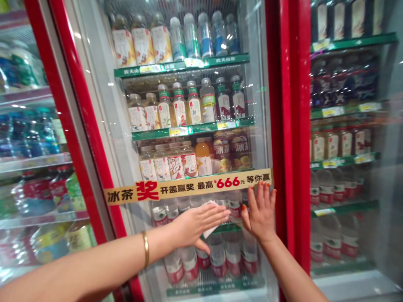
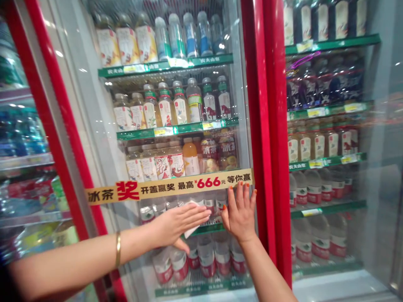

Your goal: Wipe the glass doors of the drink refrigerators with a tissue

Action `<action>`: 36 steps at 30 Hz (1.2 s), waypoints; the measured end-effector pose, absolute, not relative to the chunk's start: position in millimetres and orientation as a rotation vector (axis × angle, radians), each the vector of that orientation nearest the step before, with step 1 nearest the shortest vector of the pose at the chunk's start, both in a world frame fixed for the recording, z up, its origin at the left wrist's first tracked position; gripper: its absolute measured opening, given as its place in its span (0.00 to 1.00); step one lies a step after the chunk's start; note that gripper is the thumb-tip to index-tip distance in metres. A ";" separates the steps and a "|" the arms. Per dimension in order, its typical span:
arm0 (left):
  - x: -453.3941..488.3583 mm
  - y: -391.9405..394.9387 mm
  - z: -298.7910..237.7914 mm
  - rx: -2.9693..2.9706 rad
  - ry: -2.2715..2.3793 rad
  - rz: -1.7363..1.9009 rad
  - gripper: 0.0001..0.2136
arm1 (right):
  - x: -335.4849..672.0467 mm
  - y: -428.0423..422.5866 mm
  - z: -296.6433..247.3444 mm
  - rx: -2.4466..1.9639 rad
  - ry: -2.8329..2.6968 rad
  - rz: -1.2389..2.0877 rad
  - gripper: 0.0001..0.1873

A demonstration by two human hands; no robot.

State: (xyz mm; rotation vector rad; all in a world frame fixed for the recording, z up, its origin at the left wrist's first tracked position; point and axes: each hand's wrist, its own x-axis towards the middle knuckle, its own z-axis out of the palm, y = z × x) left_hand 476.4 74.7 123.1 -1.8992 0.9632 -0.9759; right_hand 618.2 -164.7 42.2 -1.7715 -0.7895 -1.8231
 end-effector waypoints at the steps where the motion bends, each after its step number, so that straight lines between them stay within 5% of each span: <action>1: 458.7 97.8 119.8 -1.917 0.915 -1.008 0.45 | 617.9 -165.1 41.9 -1.791 -0.811 -1.811 0.46; 8: 375.4 216.8 150.1 -2.138 0.143 -1.594 0.46 | 617.1 -166.6 41.9 -1.754 -0.924 -1.776 0.46; 12: 421.3 146.6 83.4 -2.231 -0.228 -1.696 0.54 | 617.2 -165.7 41.7 -1.749 -0.877 -1.748 0.46; 17: 479.2 52.1 -9.6 -2.152 -0.046 -1.533 0.68 | 617.9 -164.8 40.4 -1.735 -0.886 -1.749 0.42; 21: 442.1 100.3 -28.5 -2.131 -0.016 -1.528 0.62 | 616.4 -164.5 41.6 -1.725 -0.865 -1.759 0.42; 25: 413.8 166.5 -4.1 -2.192 -0.517 -1.657 0.48 | 615.9 -163.6 41.5 -1.740 -0.881 -1.761 0.43; 28: 444.8 137.2 1.5 -2.409 -0.884 -1.467 0.50 | 617.6 -164.1 40.5 -1.732 -0.860 -1.788 0.43; 32: 491.9 55.3 -42.7 -2.479 -0.374 -1.379 0.64 | 618.3 -166.1 39.2 -1.754 -0.860 -1.784 0.42; 36: 460.2 75.7 -81.9 -2.251 -0.046 -1.523 0.57 | 617.2 -167.2 38.8 -1.751 -0.866 -1.791 0.42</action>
